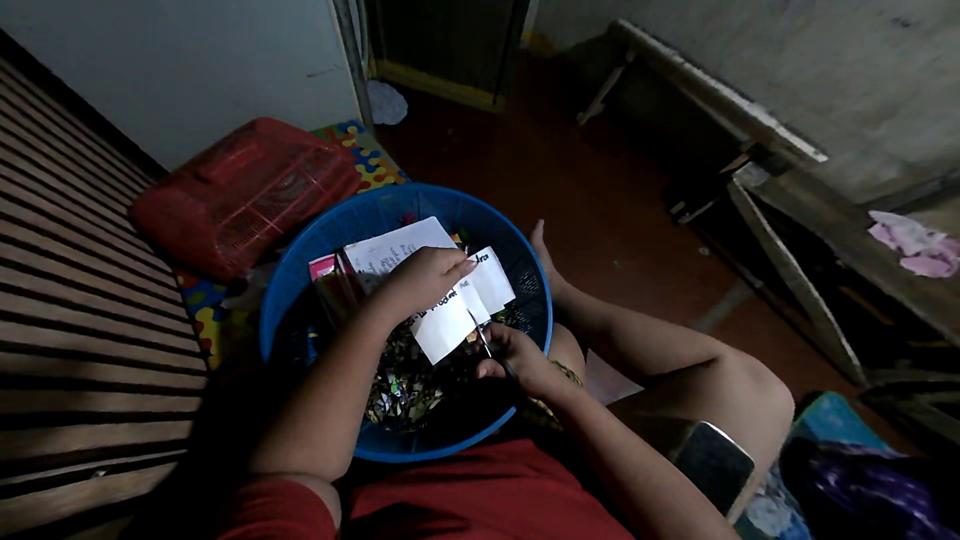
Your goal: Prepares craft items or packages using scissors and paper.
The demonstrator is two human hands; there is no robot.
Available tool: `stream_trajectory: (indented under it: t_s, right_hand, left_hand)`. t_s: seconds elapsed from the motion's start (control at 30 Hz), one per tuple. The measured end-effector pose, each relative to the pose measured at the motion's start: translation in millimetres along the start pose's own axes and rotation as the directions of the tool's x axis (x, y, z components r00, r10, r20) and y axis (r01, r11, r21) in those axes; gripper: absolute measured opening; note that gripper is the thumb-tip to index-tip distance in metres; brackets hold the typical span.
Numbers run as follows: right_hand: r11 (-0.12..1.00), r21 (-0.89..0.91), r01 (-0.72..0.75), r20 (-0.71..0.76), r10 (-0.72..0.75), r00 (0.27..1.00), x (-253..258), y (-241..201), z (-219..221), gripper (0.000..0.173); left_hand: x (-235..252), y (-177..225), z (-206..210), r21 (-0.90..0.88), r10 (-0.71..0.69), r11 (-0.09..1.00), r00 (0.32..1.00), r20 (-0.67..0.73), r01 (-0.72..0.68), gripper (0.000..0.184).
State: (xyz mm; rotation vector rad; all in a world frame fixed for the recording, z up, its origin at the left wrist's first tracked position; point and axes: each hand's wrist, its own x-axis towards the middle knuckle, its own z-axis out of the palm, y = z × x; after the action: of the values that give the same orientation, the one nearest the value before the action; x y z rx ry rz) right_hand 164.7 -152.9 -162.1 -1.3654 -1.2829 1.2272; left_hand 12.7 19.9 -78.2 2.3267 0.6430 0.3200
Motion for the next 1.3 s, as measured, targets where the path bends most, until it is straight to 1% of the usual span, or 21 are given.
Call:
stream_trajectory:
  t_s: [0.13,0.17,0.23,0.3,0.33,0.43,0.5,0.63,0.77,0.83,0.93,1.0,1.03,1.13,1.23,1.3]
  right_hand:
    - [0.998,-0.015,-0.059,-0.050,0.058,0.997,-2.0,-7.0,4.1,0.067]
    - [0.998,-0.026,-0.064,-0.069,0.062,0.996,-2.2,-6.9,4.3,0.065]
    - [0.997,-0.040,-0.069,-0.105,0.064,0.992,-1.8,-5.7,3.9,0.056]
    - [0.997,-0.033,-0.071,-0.110,0.067,0.992,-1.6,-5.6,3.2,0.050]
    - [0.997,-0.019,-0.074,-0.111,0.072,0.991,-1.4,-5.8,2.9,0.052]
    - [0.994,0.020,-0.103,-0.139,0.105,0.985,0.3,-5.6,4.1,0.073]
    - [0.989,0.031,-0.144,-0.151,0.147,0.978,-1.1,-8.0,4.2,0.077]
    - [0.985,0.004,-0.170,-0.188,0.167,0.968,0.0,-6.6,2.3,0.063]
    - [0.983,-0.038,-0.179,-0.185,0.169,0.968,-0.1,-8.7,1.0,0.054]
    - [0.982,-0.048,-0.184,-0.193,0.172,0.966,-0.1,-9.7,1.3,0.052]
    - [0.983,-0.058,-0.174,-0.193,0.160,0.968,1.5,-7.5,1.3,0.055]
    - [0.987,-0.069,-0.143,-0.154,0.131,0.979,1.6,-6.0,0.6,0.060]
    - [0.988,-0.081,-0.129,-0.120,0.119,0.986,1.2,-7.0,0.6,0.060]
    - [0.991,-0.080,-0.104,-0.042,0.101,0.994,1.0,-6.9,0.3,0.061]
    - [0.996,-0.039,-0.078,0.030,0.079,0.996,0.4,-3.1,-2.1,0.076]
    - [0.998,-0.038,-0.046,0.082,0.049,0.995,1.4,2.0,-2.7,0.083]
  left_hand:
    - [5.5,3.9,7.9,0.020,0.002,1.000,0.998,0.069,-0.004,0.039]
    - [6.5,5.1,8.8,0.041,-0.004,0.999,0.997,0.078,0.001,0.039]
    - [6.7,6.2,7.9,0.061,0.006,0.998,0.998,0.066,-0.010,0.039]
    - [6.6,6.2,7.4,0.065,0.020,0.998,0.998,0.058,-0.024,0.040]
    - [6.9,6.7,7.6,0.059,0.023,0.998,0.998,0.062,-0.027,0.040]
    - [7.8,9.6,14.8,0.041,0.023,0.999,0.994,0.103,-0.028,0.039]
    - [8.9,11.8,18.4,0.048,0.027,0.998,0.993,0.118,-0.033,0.038]
    - [9.8,11.3,18.7,0.060,0.019,0.998,0.994,0.112,-0.026,0.038]
    - [10.0,7.0,20.4,0.055,0.021,0.998,0.994,0.107,-0.027,0.039]
    - [10.1,6.7,20.1,0.050,0.011,0.999,0.994,0.109,-0.016,0.039]
    - [9.9,7.4,18.3,0.067,0.007,0.998,0.993,0.114,-0.015,0.039]
    - [9.4,7.2,14.3,0.065,-0.007,0.998,0.995,0.098,0.001,0.039]
    - [9.0,6.3,10.7,0.049,-0.010,0.999,0.997,0.076,0.007,0.039]
    - [5.6,-1.5,-0.1,0.002,-0.003,1.000,0.999,-0.036,0.003,0.039]
    - [0.5,-13.1,-3.4,0.005,0.013,1.000,0.992,-0.129,-0.012,0.041]
    - [-2.6,-15.7,-4.0,0.006,0.010,1.000,0.988,-0.152,-0.010,0.043]
